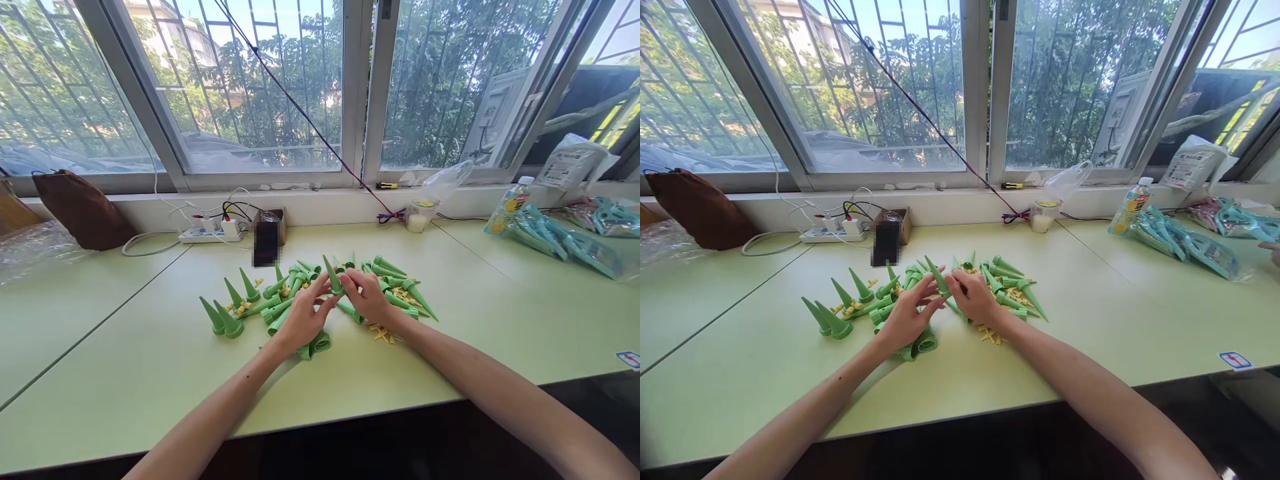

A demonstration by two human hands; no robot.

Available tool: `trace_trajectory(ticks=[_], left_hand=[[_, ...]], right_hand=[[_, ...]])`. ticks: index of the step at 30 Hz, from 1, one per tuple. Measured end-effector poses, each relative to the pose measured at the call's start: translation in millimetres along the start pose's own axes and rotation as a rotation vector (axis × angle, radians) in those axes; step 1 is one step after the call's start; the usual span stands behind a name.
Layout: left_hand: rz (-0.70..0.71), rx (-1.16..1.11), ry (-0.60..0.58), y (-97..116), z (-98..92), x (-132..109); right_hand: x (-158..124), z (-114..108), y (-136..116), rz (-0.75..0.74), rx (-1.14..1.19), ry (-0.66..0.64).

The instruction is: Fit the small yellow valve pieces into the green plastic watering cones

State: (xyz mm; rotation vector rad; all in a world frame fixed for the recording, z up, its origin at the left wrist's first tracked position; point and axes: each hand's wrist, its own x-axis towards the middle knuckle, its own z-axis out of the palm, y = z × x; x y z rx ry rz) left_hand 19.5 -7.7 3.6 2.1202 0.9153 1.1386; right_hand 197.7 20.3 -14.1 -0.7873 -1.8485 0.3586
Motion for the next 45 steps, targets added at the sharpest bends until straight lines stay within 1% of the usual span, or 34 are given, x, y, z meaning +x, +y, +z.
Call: trace_trajectory(ticks=[3, 11, 17, 24, 35, 45], left_hand=[[-0.003, -0.013, -0.009, 2.2, -0.4, 0.2], [0.004, -0.032, -0.028, 6.6, -2.2, 0.9], [0.007, -0.032, -0.036, 5.6, -1.3, 0.5], [-0.012, -0.035, -0.047, 5.9, -1.2, 0.1], [-0.03, -0.031, -0.038, 7.6, -1.2, 0.2], [-0.01, 0.053, 0.015, 7.0, 1.0, 1.4]], right_hand=[[0.2, -0.5, -1.3, -0.027, -0.006, -0.004], [0.0, 1.7, -9.3, -0.14, 0.002, -0.073], [-0.2, 0.9, -12.1, -0.109, -0.051, -0.11], [-0.7, 1.9, -11.3, -0.131, -0.076, -0.095], [-1.9, 3.5, -8.5, -0.114, -0.109, -0.134], [-0.4, 3.9, -2.7, -0.065, -0.106, -0.145]])
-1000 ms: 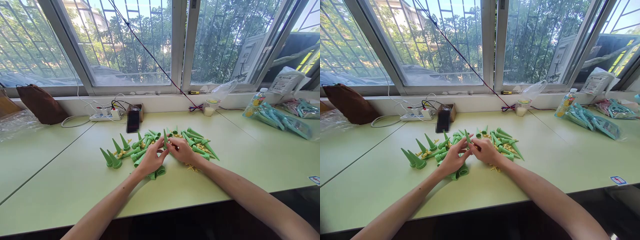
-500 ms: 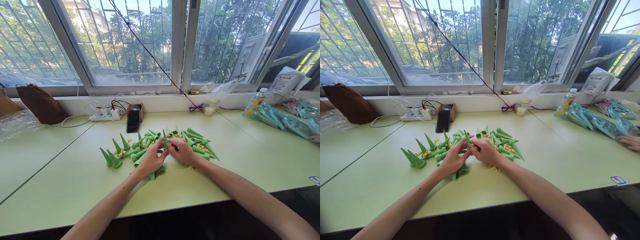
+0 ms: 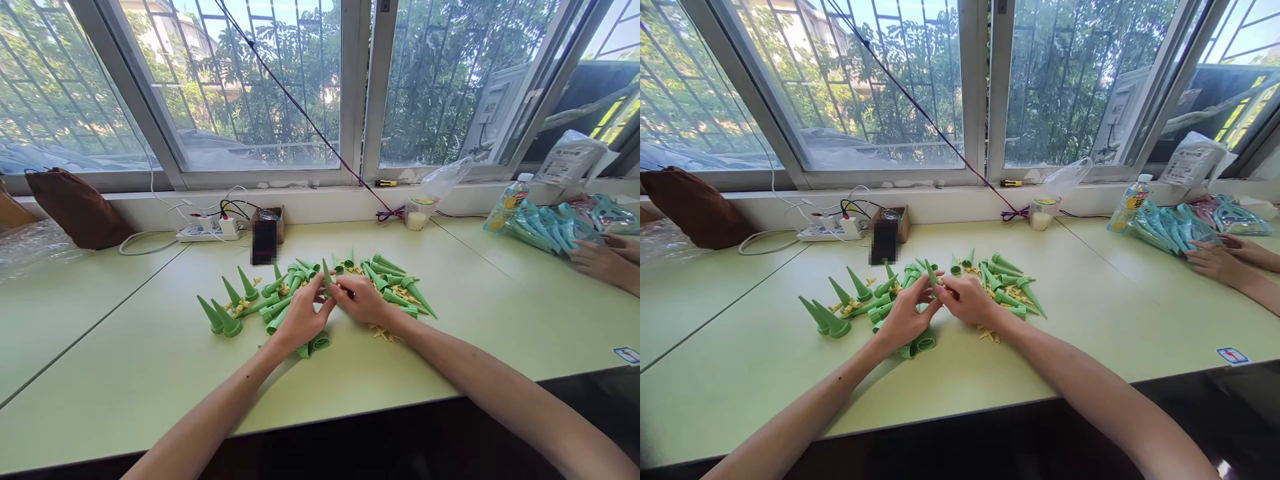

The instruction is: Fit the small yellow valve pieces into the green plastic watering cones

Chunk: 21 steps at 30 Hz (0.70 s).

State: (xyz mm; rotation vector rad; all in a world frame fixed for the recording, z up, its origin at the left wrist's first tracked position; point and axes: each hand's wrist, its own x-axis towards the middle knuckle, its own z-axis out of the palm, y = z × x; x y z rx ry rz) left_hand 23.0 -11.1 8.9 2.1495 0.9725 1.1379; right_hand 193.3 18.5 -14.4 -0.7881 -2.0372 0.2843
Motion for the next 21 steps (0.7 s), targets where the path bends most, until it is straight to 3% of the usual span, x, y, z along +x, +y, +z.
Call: trace_trajectory(ticks=[21], left_hand=[[0.022, 0.168, 0.035, -3.0, 0.6, -0.2]], right_hand=[[0.1, 1.1, 1.5, 0.02, -0.005, -0.034]])
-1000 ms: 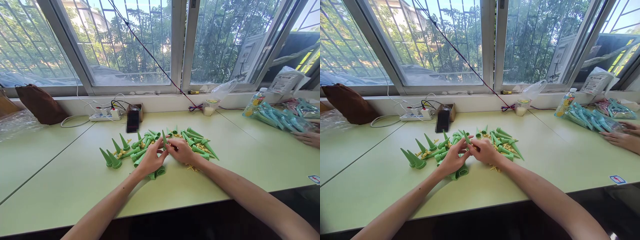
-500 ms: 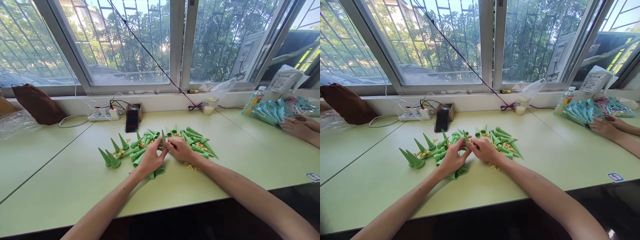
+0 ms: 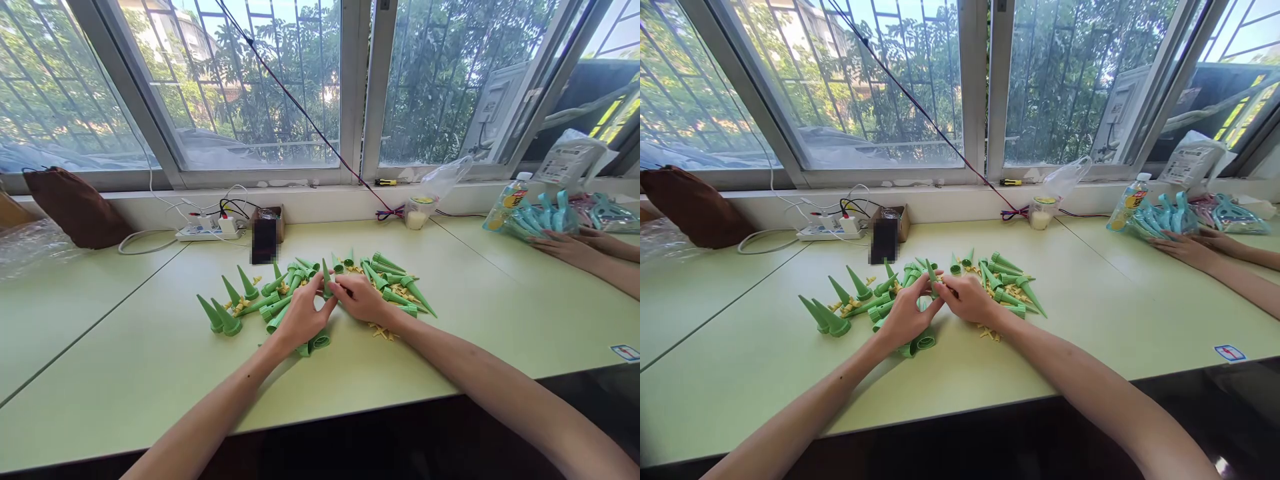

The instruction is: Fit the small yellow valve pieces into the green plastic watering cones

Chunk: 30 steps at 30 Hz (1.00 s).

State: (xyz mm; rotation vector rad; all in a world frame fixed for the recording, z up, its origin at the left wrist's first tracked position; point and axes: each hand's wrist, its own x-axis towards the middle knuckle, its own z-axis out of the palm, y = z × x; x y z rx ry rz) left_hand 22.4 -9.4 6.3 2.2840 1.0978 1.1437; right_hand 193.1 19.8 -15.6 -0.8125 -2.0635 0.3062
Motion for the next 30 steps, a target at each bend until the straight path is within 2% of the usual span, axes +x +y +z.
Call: trace_trajectory(ticks=[18, 30], left_hand=[[0.012, 0.044, 0.007, 1.6, -1.2, 0.5], [-0.019, 0.022, -0.034, 2.0, -2.7, 1.5]], right_hand=[[-0.6, 1.0, 0.7, -0.009, -0.003, -0.006], [0.6, -0.6, -1.3, 0.007, 0.011, -0.042]])
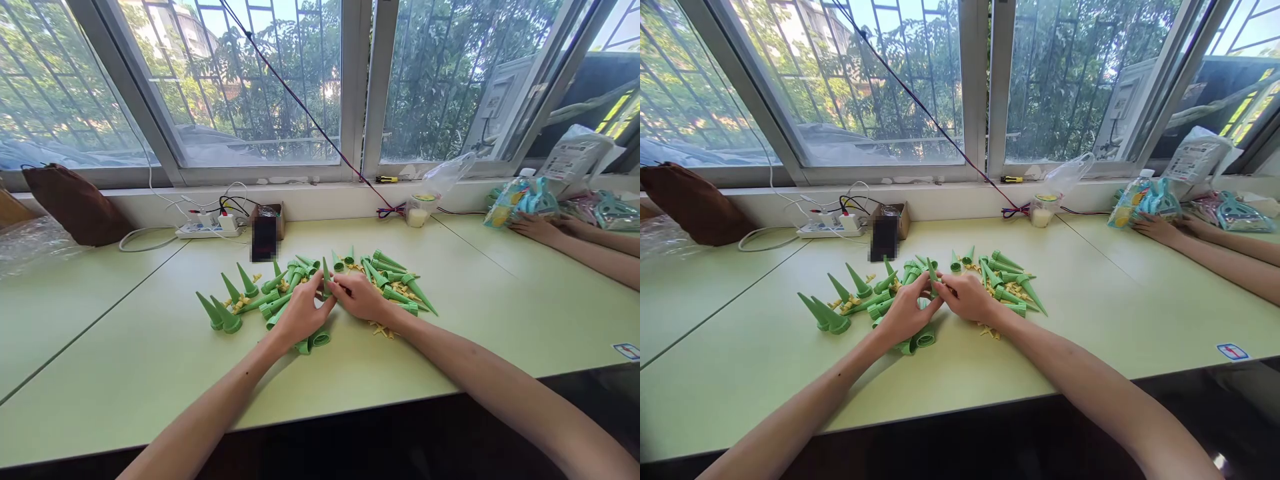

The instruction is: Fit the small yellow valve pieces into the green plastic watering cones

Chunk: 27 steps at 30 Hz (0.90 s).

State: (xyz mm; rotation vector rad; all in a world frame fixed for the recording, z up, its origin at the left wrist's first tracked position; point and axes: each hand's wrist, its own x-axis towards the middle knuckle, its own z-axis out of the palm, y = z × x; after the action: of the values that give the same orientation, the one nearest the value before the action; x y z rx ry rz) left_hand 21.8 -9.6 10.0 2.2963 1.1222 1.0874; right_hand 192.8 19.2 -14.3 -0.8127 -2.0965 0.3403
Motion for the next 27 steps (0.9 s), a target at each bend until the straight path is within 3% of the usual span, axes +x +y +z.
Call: trace_trajectory(ticks=[27], left_hand=[[-0.041, -0.018, -0.035, -0.1, -1.3, -0.5]], right_hand=[[0.0, -0.1, 0.3, -0.017, -0.007, -0.022]])
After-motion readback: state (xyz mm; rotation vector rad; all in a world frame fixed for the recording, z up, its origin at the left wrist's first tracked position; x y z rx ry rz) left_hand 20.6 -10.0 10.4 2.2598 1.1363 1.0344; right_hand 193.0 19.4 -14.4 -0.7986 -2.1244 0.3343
